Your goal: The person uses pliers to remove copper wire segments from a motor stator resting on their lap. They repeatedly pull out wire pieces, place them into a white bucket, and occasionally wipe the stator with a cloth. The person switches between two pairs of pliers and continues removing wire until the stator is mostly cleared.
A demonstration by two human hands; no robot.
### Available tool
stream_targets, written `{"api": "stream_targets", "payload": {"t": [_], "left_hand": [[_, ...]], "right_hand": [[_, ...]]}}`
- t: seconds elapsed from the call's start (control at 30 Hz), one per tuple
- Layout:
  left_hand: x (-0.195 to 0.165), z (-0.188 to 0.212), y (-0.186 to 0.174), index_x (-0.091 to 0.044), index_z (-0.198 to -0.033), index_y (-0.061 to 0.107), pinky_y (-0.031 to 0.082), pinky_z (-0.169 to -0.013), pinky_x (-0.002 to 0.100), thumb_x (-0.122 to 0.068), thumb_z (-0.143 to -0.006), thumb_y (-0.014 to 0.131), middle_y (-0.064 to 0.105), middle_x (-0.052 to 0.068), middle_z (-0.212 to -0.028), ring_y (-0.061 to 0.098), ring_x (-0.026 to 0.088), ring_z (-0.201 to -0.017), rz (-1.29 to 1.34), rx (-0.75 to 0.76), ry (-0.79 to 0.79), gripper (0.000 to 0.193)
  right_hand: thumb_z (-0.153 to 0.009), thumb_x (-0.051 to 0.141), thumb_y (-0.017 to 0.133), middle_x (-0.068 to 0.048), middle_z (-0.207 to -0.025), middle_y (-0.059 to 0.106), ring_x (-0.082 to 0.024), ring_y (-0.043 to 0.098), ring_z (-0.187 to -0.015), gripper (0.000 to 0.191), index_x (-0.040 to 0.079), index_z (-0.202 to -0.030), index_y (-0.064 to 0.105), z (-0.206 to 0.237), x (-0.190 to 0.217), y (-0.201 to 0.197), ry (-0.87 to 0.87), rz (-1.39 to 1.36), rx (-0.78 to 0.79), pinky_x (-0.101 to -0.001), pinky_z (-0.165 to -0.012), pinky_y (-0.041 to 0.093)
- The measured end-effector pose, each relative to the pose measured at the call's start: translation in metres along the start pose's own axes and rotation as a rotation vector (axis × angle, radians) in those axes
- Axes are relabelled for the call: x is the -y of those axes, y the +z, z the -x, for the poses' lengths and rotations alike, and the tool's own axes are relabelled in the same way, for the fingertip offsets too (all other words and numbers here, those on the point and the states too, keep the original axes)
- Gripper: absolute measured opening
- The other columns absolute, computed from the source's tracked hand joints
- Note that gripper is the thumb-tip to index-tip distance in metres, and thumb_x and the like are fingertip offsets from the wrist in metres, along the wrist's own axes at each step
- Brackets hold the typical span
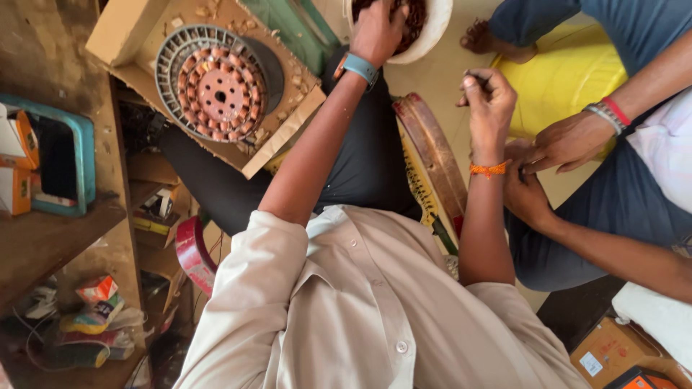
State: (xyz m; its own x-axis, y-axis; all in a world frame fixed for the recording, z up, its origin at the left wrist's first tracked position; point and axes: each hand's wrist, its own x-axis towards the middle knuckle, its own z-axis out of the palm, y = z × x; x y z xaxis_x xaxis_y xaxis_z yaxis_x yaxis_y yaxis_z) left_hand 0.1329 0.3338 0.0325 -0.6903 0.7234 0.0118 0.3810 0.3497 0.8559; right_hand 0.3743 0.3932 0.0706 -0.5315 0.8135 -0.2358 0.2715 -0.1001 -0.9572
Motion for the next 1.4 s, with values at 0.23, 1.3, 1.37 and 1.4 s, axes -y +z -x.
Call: {"api": "stream_targets", "payload": {"t": [0.23,1.3,1.37,1.4], "left_hand": [[-0.006,0.016,-0.016,-0.010,-0.116,0.072,0.059,-0.090,0.042,-0.015,-0.090,0.071,0.075,0.014,-0.114,0.073,0.036,-0.103,0.216,0.121,0.192,0.027],[0.024,0.261,-0.324,-0.004,-0.114,0.070,0.052,-0.067,0.031,-0.019,-0.104,0.066,0.070,0.008,-0.088,0.064,0.015,-0.070,0.256,-0.259,-0.379,0.018],[0.032,0.235,-0.315,-0.006,-0.117,0.068,0.053,-0.072,0.035,-0.020,-0.104,0.068,0.071,0.010,-0.098,0.065,0.019,-0.079,0.091,-0.283,-0.236,0.019],[0.036,0.222,-0.311,-0.007,-0.118,0.068,0.053,-0.075,0.037,-0.020,-0.104,0.070,0.071,0.010,-0.102,0.065,0.020,-0.083,0.008,-0.295,-0.160,0.020]], "right_hand": [[-0.108,0.012,0.067,-0.001,-0.094,0.063,-0.010,0.059,-0.081,0.013,0.000,-0.112,0.065,-0.002,-0.017,-0.003,-0.012,-0.085,0.078,-0.0301,-0.079,0.059],[-0.106,0.013,0.058,-0.012,-0.108,0.077,-0.020,0.072,-0.094,0.024,0.000,-0.117,0.074,-0.043,0.063,0.294,-0.442,0.289,0.551,-0.0359,-0.080,0.059],[-0.104,0.010,0.060,-0.012,-0.106,0.078,-0.023,0.074,-0.095,0.021,0.000,-0.114,0.075,-0.031,0.047,0.273,-0.469,0.422,0.430,-0.0390,-0.087,0.057],[-0.103,0.010,0.061,-0.013,-0.108,0.077,-0.024,0.074,-0.097,0.021,-0.001,-0.115,0.074,-0.028,0.040,0.268,-0.447,0.426,0.437,-0.0384,-0.088,0.056]]}}
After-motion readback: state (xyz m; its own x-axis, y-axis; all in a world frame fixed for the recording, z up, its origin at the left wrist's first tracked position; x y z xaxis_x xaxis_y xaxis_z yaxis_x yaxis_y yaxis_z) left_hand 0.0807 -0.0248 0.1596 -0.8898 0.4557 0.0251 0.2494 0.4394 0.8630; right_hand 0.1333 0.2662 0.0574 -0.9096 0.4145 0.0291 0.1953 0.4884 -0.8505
